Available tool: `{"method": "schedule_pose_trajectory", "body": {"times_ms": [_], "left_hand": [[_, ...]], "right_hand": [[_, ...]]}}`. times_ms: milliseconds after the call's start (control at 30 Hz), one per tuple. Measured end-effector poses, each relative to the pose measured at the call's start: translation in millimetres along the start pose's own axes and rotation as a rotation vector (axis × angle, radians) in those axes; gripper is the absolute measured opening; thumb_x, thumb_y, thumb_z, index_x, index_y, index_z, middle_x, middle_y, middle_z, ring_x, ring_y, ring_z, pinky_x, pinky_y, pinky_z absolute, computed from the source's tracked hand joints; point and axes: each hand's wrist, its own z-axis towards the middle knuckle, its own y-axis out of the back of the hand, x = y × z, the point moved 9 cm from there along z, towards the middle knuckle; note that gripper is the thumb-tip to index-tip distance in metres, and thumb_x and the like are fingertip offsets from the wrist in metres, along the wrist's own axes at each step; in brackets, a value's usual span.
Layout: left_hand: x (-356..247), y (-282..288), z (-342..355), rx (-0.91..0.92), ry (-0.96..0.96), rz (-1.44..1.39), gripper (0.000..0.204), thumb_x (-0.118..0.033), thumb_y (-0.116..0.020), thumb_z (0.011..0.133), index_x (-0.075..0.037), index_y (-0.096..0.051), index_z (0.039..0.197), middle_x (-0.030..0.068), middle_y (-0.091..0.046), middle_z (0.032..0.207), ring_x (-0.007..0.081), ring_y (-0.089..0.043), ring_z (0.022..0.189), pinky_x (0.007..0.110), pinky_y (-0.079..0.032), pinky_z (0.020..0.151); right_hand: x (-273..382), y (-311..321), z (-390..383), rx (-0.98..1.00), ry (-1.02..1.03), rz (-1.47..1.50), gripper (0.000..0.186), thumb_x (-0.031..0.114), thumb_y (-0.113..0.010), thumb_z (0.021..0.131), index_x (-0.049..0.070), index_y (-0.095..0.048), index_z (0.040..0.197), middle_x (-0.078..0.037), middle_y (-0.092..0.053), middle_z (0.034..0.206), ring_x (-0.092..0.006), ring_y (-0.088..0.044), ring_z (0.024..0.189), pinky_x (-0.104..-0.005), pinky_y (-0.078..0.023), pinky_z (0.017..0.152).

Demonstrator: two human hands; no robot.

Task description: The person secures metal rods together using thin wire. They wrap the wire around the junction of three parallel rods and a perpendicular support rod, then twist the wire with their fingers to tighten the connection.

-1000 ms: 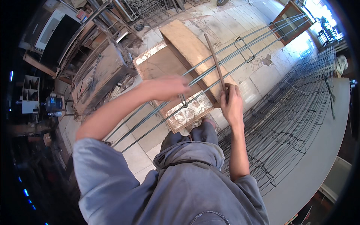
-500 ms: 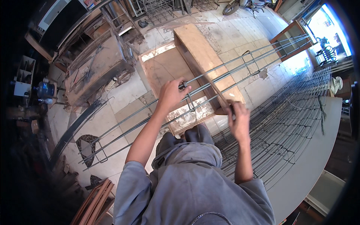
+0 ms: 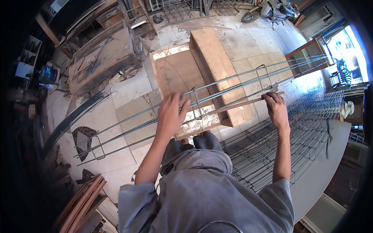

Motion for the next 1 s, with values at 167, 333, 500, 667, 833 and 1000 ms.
{"method": "schedule_pose_trajectory", "body": {"times_ms": [167,333,500,667,833,1000], "left_hand": [[13,-21,-135,0.095,0.442,-0.37,0.024,-0.013,-0.074,0.091,0.001,-0.066,0.109,0.0153,-0.073,0.098,0.0245,-0.073,0.082,0.034,-0.056,0.075],[46,-101,-163,-0.198,0.522,-0.336,0.045,-0.02,-0.075,0.091,0.003,-0.06,0.127,0.0216,-0.069,0.113,0.0357,-0.068,0.105,0.043,-0.054,0.09],[14,-111,-116,-0.228,0.454,-0.313,0.043,-0.017,-0.07,0.094,0.005,-0.062,0.129,0.026,-0.066,0.127,0.0409,-0.065,0.115,0.043,-0.05,0.097],[11,-126,-125,-0.318,0.506,-0.318,0.023,-0.015,-0.062,0.1,0.007,-0.069,0.102,0.0201,-0.072,0.094,0.0311,-0.07,0.083,0.038,-0.052,0.075],[1,-123,-125,-0.438,0.459,-0.206,0.026,-0.018,-0.059,0.102,0.006,-0.068,0.1,0.0173,-0.068,0.085,0.0267,-0.065,0.077,0.038,-0.05,0.072],[5,-129,-127,-0.4,0.548,-0.447,0.028,-0.02,-0.056,0.104,0.0,-0.069,0.118,0.0186,-0.073,0.102,0.0268,-0.069,0.094,0.036,-0.05,0.087]], "right_hand": [[5,-18,16,0.082,0.083,-0.018,0.039,-0.002,-0.061,0.081,0.014,-0.069,0.116,-0.006,-0.067,0.116,-0.0284,-0.061,0.115,-0.0469,-0.046,0.101],[12,-24,30,0.126,0.173,-0.033,0.041,-0.002,-0.06,0.08,0.014,-0.068,0.118,-0.006,-0.066,0.116,-0.0272,-0.06,0.116,-0.0488,-0.044,0.105],[9,-21,38,0.134,0.214,-0.005,0.041,-0.001,-0.06,0.081,0.013,-0.068,0.119,-0.006,-0.066,0.115,-0.0278,-0.06,0.114,-0.0487,-0.044,0.106],[10,-24,38,0.115,0.253,-0.009,0.039,0.0,-0.062,0.08,0.012,-0.07,0.117,-0.006,-0.066,0.112,-0.027,-0.061,0.113,-0.046,-0.045,0.103],[12,-26,38,0.122,0.236,0.02,0.04,0.001,-0.062,0.079,0.012,-0.07,0.116,-0.006,-0.066,0.113,-0.0271,-0.061,0.113,-0.0452,-0.046,0.102],[3,-35,27,0.085,0.216,0.016,0.039,0.002,-0.059,0.081,0.013,-0.071,0.116,-0.006,-0.066,0.114,-0.0273,-0.061,0.115,-0.0449,-0.046,0.104]]}}
